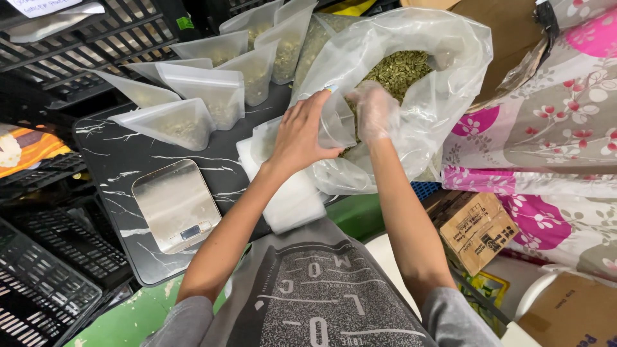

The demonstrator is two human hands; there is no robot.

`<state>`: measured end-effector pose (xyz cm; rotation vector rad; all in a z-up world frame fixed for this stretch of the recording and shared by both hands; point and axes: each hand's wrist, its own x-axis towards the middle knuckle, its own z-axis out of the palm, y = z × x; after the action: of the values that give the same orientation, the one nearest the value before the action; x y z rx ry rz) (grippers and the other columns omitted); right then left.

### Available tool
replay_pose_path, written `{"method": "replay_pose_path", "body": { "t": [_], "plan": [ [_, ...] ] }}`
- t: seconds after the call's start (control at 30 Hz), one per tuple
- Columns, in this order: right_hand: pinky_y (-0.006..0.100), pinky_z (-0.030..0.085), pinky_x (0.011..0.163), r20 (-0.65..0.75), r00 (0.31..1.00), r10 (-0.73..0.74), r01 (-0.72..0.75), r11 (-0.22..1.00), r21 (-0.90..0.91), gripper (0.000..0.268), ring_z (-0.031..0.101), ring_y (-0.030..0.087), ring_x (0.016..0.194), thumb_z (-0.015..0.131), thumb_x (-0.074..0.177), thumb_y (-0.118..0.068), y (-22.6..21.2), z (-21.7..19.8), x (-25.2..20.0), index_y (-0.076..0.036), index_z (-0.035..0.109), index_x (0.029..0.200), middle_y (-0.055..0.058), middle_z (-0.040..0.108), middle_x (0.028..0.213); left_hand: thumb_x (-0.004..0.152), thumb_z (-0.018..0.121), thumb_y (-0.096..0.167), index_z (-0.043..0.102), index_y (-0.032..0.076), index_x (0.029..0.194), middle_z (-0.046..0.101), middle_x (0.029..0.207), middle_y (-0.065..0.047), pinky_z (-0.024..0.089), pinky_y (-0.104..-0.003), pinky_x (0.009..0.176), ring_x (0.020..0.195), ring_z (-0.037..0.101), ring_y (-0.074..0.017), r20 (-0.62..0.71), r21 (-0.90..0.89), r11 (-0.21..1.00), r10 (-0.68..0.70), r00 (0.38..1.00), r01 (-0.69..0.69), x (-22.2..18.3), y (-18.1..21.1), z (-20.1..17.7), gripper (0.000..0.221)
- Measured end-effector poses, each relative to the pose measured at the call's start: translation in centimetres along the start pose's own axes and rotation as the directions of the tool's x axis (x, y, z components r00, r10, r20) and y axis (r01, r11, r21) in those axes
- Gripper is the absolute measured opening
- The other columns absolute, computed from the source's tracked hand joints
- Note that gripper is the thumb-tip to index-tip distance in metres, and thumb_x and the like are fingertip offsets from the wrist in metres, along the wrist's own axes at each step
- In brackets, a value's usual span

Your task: Packaging dried herbs from a large bulk bag into individual retail pouches using a scale for weight verification

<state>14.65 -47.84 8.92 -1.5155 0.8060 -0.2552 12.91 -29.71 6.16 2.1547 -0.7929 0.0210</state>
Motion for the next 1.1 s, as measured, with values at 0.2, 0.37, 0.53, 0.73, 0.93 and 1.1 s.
{"method": "replay_pose_path", "body": {
  "t": [0.2, 0.37, 0.53, 0.73, 0.93, 1.1],
  "plan": [
    [0.058, 0.043, 0.109, 0.094, 0.980, 0.178, -0.044, 0.642, -0.765, 0.047, 0.056, 0.037, 0.131, 0.042, 0.088, -0.032, 0.7, 2.4, 1.4, -0.022, 0.069, 0.125, 0.015, 0.066, 0.131, 0.064, 0.096, 0.043, 0.031, 0.010, 0.157, 0.056, 0.143, -0.022, 0.039, -0.058, 0.112, 0.132, 0.054, -0.0368, -0.008, -0.072, 0.995, -0.066, 0.998, 0.066, -0.1, -0.8, -0.4, 0.118],
    [0.055, 0.045, 0.104, 0.103, 0.966, 0.238, -0.134, 0.799, -0.586, 0.043, 0.058, 0.035, 0.126, 0.044, 0.088, -0.032, 3.1, 2.1, 1.7, -0.021, 0.069, 0.121, 0.013, 0.066, 0.127, 0.060, 0.097, 0.046, 0.030, 0.011, 0.156, 0.058, 0.141, -0.021, 0.039, -0.055, 0.113, 0.133, 0.054, -0.0347, -0.011, -0.064, 0.995, -0.073, 0.997, 0.072, -0.4, -0.8, -0.5, 0.122],
    [0.053, 0.047, 0.100, 0.118, 0.951, 0.285, -0.228, 0.907, -0.355, 0.039, 0.059, 0.033, 0.120, 0.046, 0.088, -0.032, 4.8, 1.1, 1.9, -0.020, 0.069, 0.117, 0.011, 0.066, 0.122, 0.058, 0.097, 0.048, 0.029, 0.015, 0.158, 0.058, 0.142, -0.018, 0.039, -0.055, 0.113, 0.132, 0.055, -0.0321, 0.005, -0.077, 0.995, -0.071, 0.997, 0.071, 0.1, -1.3, 0.6, 0.125],
    [0.050, 0.050, 0.094, 0.164, 0.930, 0.330, -0.327, 0.944, -0.049, 0.035, 0.060, 0.031, 0.114, 0.048, 0.088, -0.032, 6.9, -0.2, 1.8, -0.019, 0.069, 0.113, 0.008, 0.067, 0.116, 0.061, 0.095, 0.050, 0.026, 0.018, 0.159, 0.059, 0.138, -0.018, 0.043, -0.054, 0.110, 0.131, 0.057, -0.0336, 0.032, -0.093, 0.989, -0.109, 0.994, 0.111, 0.3, -1.0, -0.6, 0.124],
    [0.047, 0.052, 0.088, 0.226, 0.911, 0.345, -0.398, 0.879, 0.262, 0.030, 0.062, 0.029, 0.108, 0.051, 0.088, -0.033, 7.7, -0.6, 3.1, -0.018, 0.068, 0.108, 0.005, 0.067, 0.111, 0.061, 0.096, 0.046, 0.025, 0.018, 0.158, 0.059, 0.134, -0.025, 0.043, -0.056, 0.109, 0.127, 0.059, -0.0445, 0.045, -0.176, 0.971, -0.153, 0.987, 0.159, 0.4, 0.7, -3.2, 0.124],
    [0.045, 0.054, 0.084, 0.285, 0.894, 0.346, -0.446, 0.751, 0.487, 0.027, 0.063, 0.027, 0.102, 0.053, 0.087, -0.033, 8.1, -1.3, 3.6, -0.017, 0.068, 0.104, 0.003, 0.067, 0.106, 0.060, 0.097, 0.046, 0.026, 0.018, 0.157, 0.058, 0.135, -0.025, 0.043, -0.056, 0.110, 0.127, 0.059, -0.0462, 0.051, -0.209, 0.958, -0.188, 0.981, 0.195, 0.2, 0.4, -3.2, 0.123]
  ]
}}
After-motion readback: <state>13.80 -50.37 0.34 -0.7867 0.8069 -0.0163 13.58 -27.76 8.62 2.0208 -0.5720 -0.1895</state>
